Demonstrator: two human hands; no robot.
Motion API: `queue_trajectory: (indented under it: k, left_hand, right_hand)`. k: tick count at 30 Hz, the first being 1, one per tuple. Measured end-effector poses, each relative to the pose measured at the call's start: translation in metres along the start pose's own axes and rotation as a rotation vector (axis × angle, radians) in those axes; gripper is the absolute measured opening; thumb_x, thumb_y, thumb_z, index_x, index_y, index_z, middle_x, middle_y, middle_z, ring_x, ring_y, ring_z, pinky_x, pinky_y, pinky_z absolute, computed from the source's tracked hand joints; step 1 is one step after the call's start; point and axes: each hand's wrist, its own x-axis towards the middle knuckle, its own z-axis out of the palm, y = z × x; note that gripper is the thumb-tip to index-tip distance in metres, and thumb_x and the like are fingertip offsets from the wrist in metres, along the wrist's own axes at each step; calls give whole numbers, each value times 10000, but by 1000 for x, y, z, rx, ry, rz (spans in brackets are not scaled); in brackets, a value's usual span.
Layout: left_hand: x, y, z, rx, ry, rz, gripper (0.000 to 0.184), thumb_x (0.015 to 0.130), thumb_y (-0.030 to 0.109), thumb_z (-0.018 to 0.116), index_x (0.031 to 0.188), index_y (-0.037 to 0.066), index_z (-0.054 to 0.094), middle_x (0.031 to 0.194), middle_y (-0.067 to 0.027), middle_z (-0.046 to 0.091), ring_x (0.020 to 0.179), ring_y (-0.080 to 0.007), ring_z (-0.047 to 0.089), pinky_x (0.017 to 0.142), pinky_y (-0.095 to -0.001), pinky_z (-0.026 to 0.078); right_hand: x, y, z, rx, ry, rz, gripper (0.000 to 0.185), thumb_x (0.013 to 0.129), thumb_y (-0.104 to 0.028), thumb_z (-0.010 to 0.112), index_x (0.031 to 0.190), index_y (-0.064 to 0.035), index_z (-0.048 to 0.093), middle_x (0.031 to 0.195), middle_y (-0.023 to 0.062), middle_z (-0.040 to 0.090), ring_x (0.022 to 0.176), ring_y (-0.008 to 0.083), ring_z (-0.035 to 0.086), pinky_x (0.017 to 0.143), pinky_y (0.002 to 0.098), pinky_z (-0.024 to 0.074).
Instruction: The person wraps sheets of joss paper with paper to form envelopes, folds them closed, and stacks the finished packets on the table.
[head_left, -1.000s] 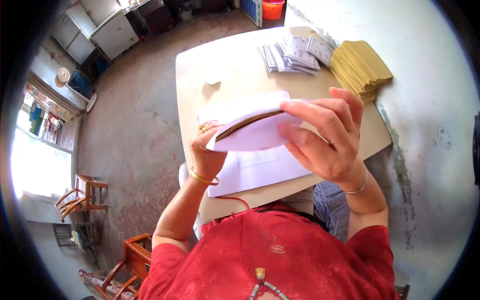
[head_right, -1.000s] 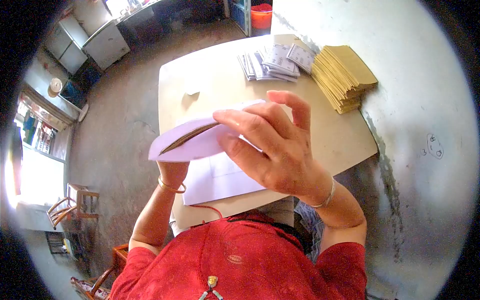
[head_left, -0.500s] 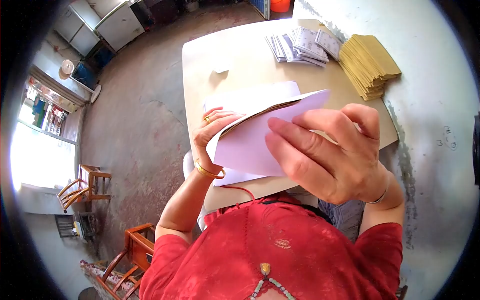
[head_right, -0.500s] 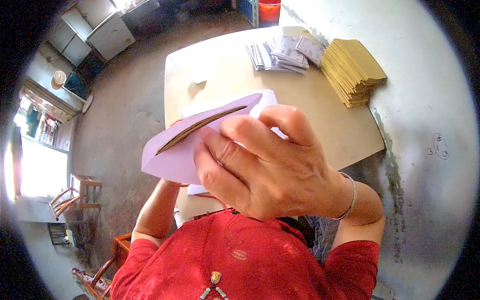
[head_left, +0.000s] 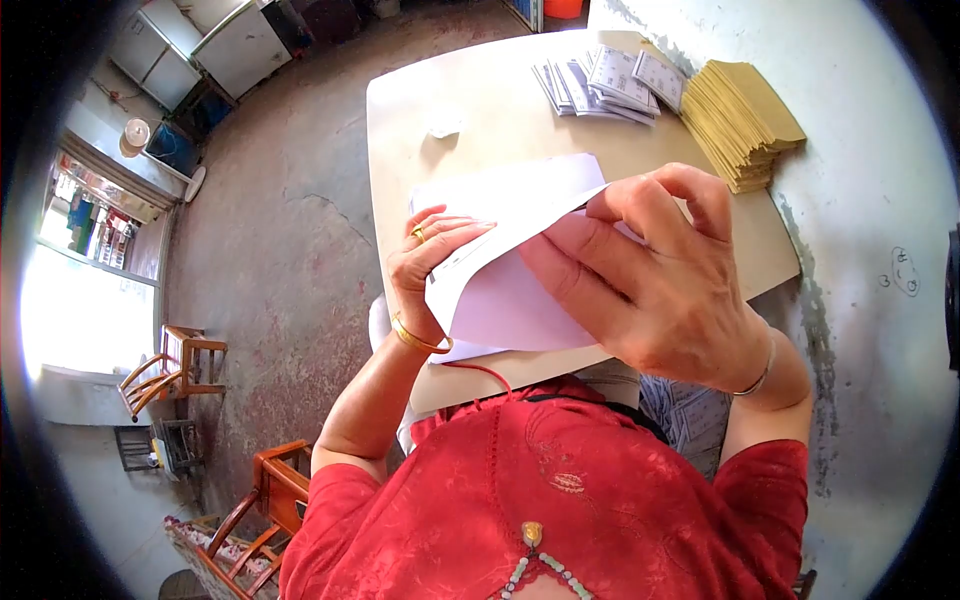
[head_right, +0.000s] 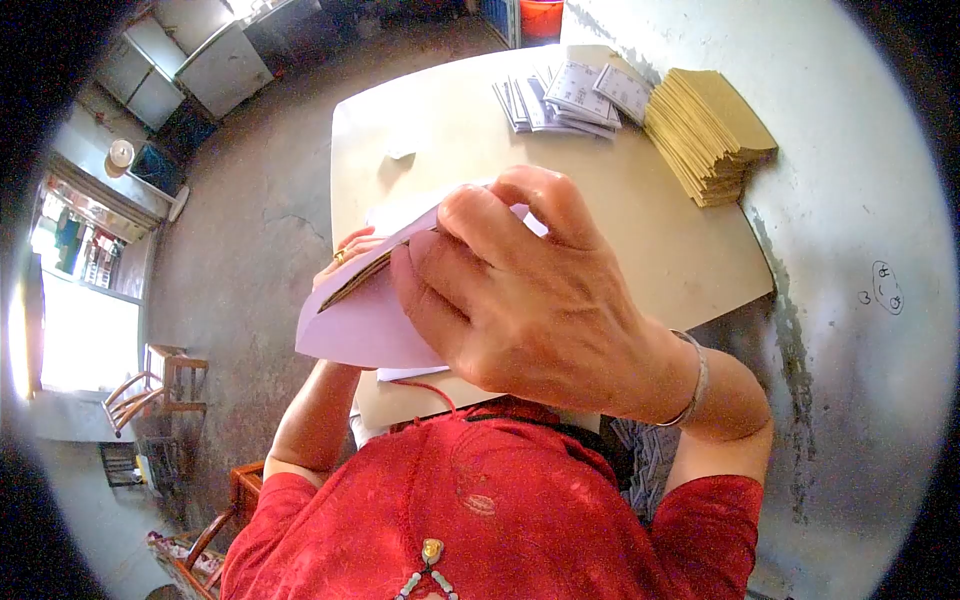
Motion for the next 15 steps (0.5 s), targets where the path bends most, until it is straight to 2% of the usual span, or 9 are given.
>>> queue_trajectory:
  k: [3, 5, 10, 11, 13, 15]
  left_hand:
    - [0, -1, 0, -26, 0, 36, 187, 757, 114, 699, 934, 61, 732, 940, -61, 729, 921, -199, 680, 1015, -408, 406]
    - [-3, 6, 5, -197, 70, -136, 185, 755, 111, 698, 931, 61, 730, 943, -59, 729, 922, -200, 680, 1014, -409, 408]
    - [-12, -8, 14, -283, 134, -227, 195, 748, 102, 694, 934, 54, 727, 943, -66, 727, 923, -206, 680, 1008, -410, 410]
    - [-15, -13, 16, -317, 120, -297, 198, 745, 103, 694, 934, 52, 726, 941, -69, 725, 922, -206, 680, 1006, -410, 410]
    - [-13, -14, 12, -230, 82, -232, 204, 737, 103, 694, 931, 49, 723, 930, -72, 722, 921, -208, 681, 1003, -410, 412]
    - [-3, -6, 3, -43, 42, -33, 205, 729, 101, 693, 925, 45, 721, 913, -75, 719, 917, -208, 681, 1000, -410, 413]
  right_hand:
    - [-2, -2, 2, 10, -12, 7, 353, 662, -179, 658, 1000, -94, 714, 964, -30, 638, 868, 157, 534, 898, 391, 342]
    - [-3, -3, 3, 13, -24, 13, 356, 662, -179, 657, 1002, -95, 713, 982, -27, 637, 877, 158, 532, 920, 400, 343]
    - [-5, -4, 8, 14, -17, 17, 377, 657, -190, 658, 1019, -98, 710, 1015, -22, 633, 886, 160, 530, 953, 412, 344]
    - [-5, -3, 9, 13, -19, 16, 379, 657, -188, 659, 1021, -97, 709, 1014, -21, 633, 885, 160, 530, 955, 410, 345]
    - [-5, -3, 11, 11, -24, 15, 384, 657, -186, 659, 1026, -95, 708, 1013, -20, 633, 885, 159, 531, 959, 407, 347]
    - [-5, -2, 13, 39, -17, 26, 386, 658, -179, 659, 1031, -91, 705, 1010, -18, 633, 887, 160, 532, 955, 402, 349]
